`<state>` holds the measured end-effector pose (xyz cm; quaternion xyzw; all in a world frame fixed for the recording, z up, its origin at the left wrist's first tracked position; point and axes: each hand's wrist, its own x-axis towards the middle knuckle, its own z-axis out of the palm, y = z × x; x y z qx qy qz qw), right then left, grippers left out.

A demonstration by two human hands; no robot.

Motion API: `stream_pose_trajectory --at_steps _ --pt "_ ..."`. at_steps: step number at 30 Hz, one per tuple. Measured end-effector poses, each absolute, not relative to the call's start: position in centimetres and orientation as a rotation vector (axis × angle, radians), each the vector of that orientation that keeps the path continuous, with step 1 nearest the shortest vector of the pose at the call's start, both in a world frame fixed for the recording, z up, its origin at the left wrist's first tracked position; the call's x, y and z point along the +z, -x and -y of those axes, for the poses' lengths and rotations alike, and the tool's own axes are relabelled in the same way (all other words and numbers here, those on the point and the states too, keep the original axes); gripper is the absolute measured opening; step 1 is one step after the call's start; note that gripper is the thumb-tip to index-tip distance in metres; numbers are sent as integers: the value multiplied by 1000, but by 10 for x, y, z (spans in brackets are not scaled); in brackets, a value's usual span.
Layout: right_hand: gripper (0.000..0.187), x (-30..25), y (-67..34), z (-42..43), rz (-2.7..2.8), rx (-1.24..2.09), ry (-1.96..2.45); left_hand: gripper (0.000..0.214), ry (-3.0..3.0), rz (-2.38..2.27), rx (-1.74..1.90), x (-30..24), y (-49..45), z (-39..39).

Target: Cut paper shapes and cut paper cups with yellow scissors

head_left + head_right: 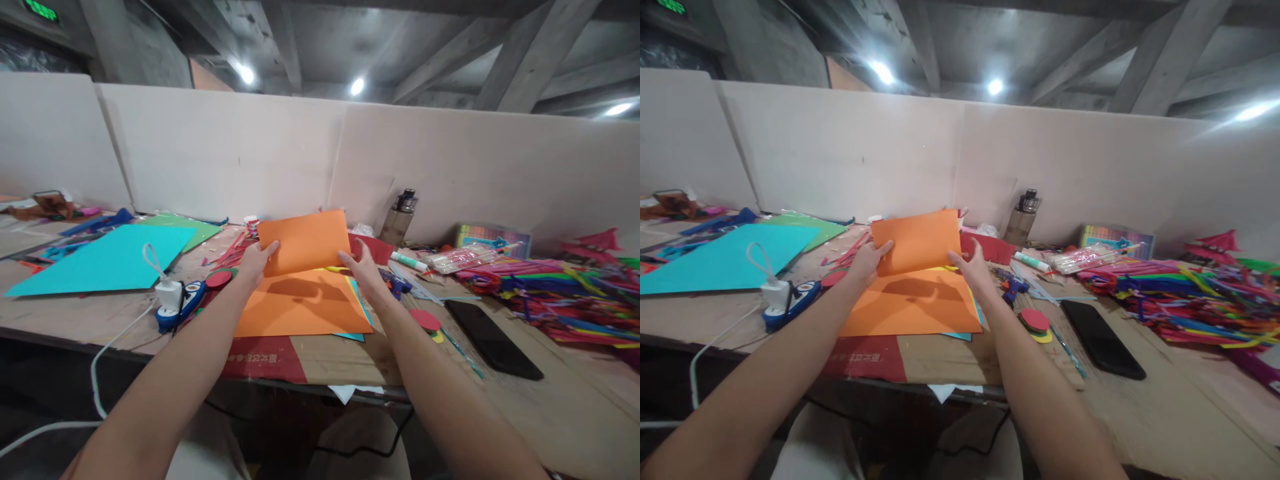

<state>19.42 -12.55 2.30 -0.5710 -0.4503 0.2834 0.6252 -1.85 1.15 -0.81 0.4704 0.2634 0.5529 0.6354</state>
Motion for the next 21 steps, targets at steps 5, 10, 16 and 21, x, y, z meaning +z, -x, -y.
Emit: stream_pose_trajectory --at_steps 5,10,16,21 --pt "48 21 -193 126 960 795 1281 32 -1015 -553 1219 -6 19 -10" --pt "39 21 -194 126 909 835 1237 34 -985 -471 1169 -2 17 -4" --pt "26 15 -196 122 878 720 1232 33 -969 -468 1097 3 20 2" --pt "25 9 -202 117 905 626 1175 52 -1102 -533 959 1 21 11"
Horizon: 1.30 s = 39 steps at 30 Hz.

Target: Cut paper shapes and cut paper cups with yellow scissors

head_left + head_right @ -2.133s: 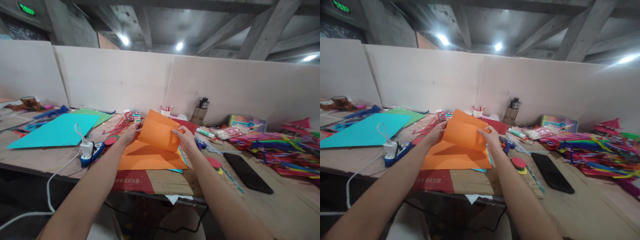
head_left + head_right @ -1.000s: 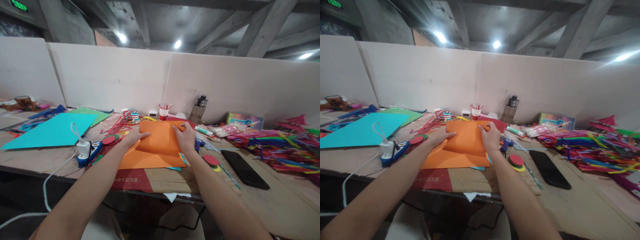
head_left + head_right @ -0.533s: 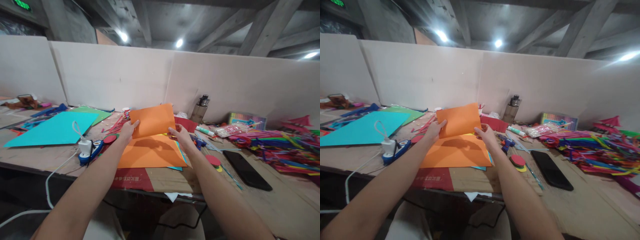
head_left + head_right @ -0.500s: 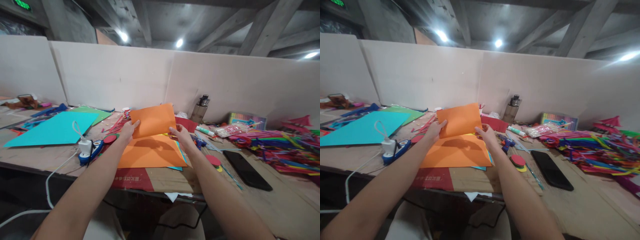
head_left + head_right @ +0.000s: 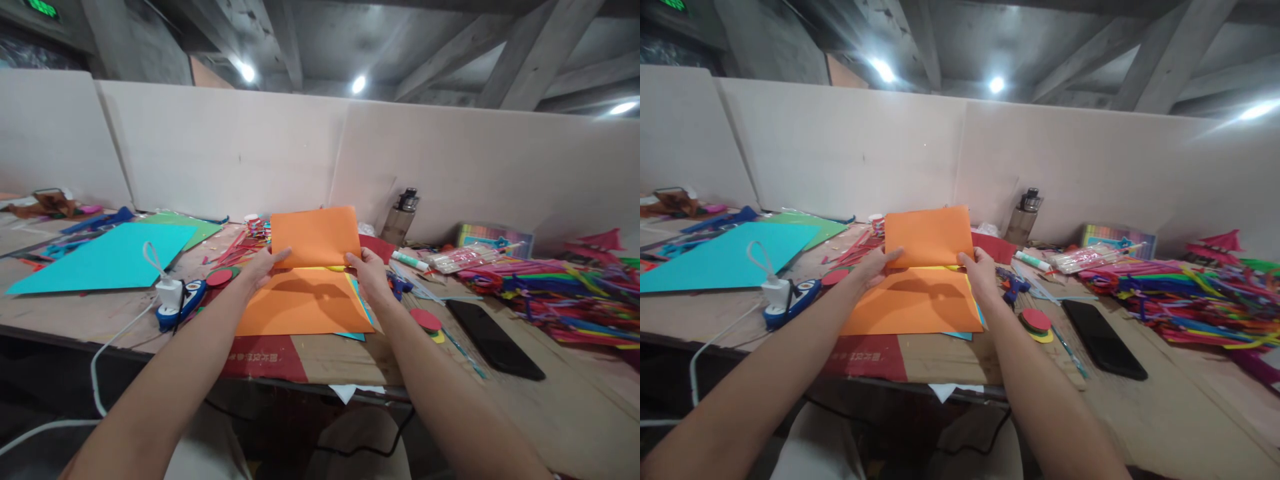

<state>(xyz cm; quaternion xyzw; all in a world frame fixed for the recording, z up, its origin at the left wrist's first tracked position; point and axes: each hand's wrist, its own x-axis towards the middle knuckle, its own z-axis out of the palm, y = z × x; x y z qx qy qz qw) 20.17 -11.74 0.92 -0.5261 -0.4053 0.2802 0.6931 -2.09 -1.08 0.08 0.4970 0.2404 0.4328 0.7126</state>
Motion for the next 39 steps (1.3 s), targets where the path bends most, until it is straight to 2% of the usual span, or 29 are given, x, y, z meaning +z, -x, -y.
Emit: stream_pose_trajectory --at_steps 5,11,21,30,39 --pt "22 7 -202 115 965 569 1152 50 -1107 -497 987 -5 17 11" --pt "39 12 -194 119 903 751 1162 56 -1089 -491 1069 -7 15 8" --pt "34 -1 -204 111 908 497 1252 62 -1278 -549 859 -2 21 18" --pt "36 -4 -201 111 957 455 1274 53 -1321 -641 982 -8 17 11" --pt "33 -2 -199 111 949 454 1252 54 -1211 -629 1008 -1 16 16"
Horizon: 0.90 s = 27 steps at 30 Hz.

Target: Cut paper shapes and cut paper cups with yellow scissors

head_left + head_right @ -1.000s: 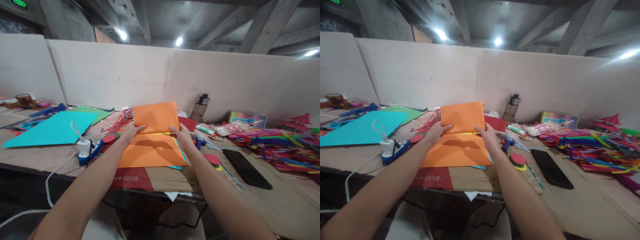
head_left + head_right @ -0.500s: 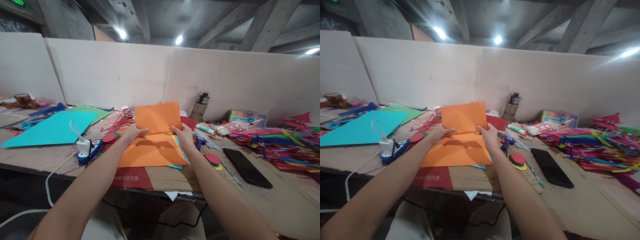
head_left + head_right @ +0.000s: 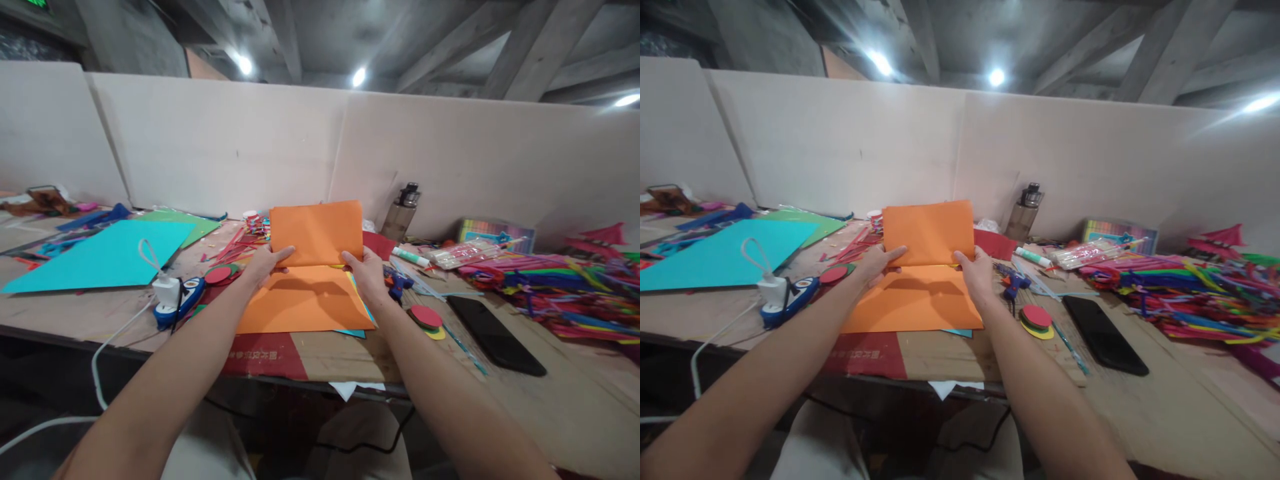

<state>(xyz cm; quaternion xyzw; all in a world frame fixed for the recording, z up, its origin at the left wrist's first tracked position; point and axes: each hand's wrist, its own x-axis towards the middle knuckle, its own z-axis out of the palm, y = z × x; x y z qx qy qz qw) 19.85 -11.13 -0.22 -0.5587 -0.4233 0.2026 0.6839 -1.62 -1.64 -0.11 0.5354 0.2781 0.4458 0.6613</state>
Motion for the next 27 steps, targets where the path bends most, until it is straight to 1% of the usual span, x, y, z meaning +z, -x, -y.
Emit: stream_pose_trajectory --at_steps 5,9,16,22,27 --pt "30 -1 -199 114 972 349 1322 59 -1270 -585 920 4 19 23" --pt "28 4 -196 118 965 307 1375 57 -1333 -609 934 0 18 21" --pt "34 7 -189 117 940 393 1243 55 -1323 -595 1027 -6 15 14" --pt "32 3 -191 116 950 387 1228 54 -1274 -572 1078 -3 15 16" --pt "35 4 -190 117 931 404 1188 53 -1240 -538 1101 -2 14 15"
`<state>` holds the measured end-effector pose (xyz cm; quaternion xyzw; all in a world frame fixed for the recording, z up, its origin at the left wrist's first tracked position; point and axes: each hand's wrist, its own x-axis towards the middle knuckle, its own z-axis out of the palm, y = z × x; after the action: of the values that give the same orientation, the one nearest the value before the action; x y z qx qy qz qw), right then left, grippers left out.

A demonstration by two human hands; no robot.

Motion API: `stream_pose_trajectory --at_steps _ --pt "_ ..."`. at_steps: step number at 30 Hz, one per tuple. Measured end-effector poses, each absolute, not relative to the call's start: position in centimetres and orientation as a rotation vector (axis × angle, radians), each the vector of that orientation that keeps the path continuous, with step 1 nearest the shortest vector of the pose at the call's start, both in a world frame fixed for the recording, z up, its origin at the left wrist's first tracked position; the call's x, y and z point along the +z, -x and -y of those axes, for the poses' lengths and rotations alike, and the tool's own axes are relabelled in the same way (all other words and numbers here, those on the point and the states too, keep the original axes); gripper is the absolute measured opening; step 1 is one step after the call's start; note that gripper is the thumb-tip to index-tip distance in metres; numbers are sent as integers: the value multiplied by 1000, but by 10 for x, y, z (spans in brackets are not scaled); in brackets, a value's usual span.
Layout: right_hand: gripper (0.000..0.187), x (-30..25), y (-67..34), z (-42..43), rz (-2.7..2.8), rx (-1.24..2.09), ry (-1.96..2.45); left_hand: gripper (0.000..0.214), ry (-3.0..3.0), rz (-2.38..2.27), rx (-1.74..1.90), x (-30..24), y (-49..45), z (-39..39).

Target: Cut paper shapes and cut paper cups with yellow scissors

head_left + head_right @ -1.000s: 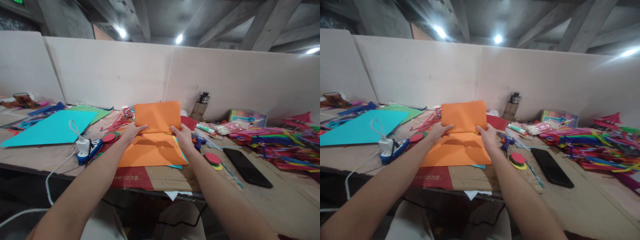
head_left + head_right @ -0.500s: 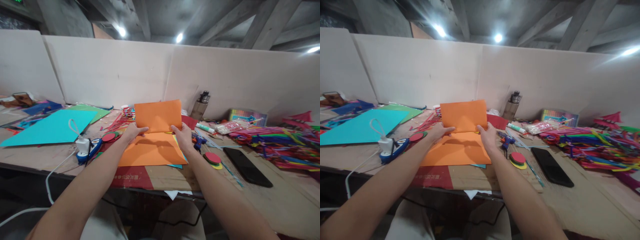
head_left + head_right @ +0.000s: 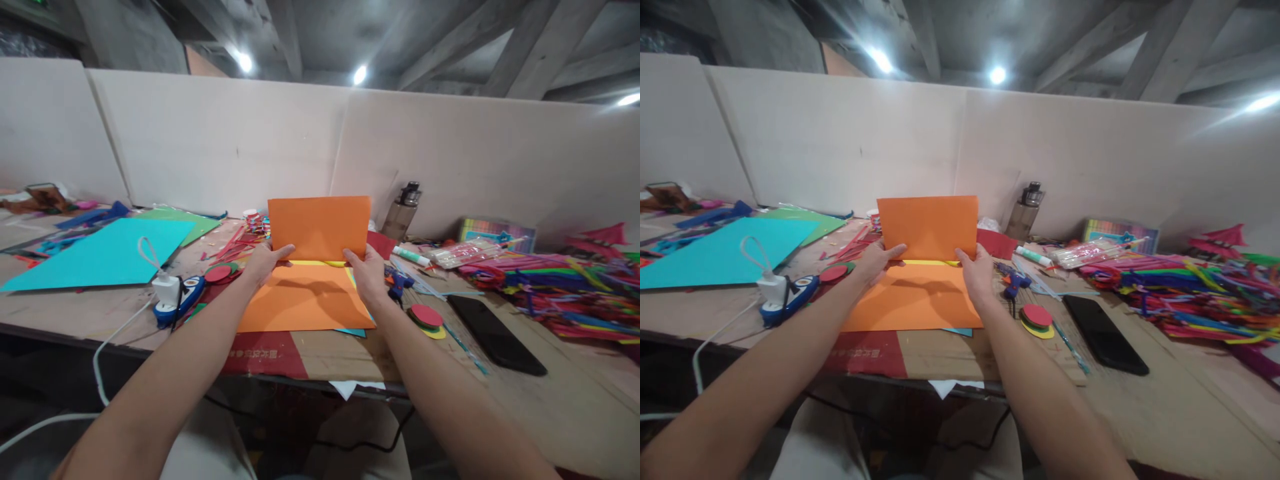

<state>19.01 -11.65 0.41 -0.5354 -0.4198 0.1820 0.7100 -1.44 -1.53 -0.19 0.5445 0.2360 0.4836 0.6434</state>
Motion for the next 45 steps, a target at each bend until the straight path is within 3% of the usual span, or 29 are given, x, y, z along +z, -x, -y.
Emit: stream_pose_trajectory --at_steps 14,45 --pt "33 -1 -193 112 893 415 1156 60 -1296 -522 1048 -6 13 15" --pt "33 2 -173 118 874 570 1135 36 -874 -462 1079 -3 -11 39"
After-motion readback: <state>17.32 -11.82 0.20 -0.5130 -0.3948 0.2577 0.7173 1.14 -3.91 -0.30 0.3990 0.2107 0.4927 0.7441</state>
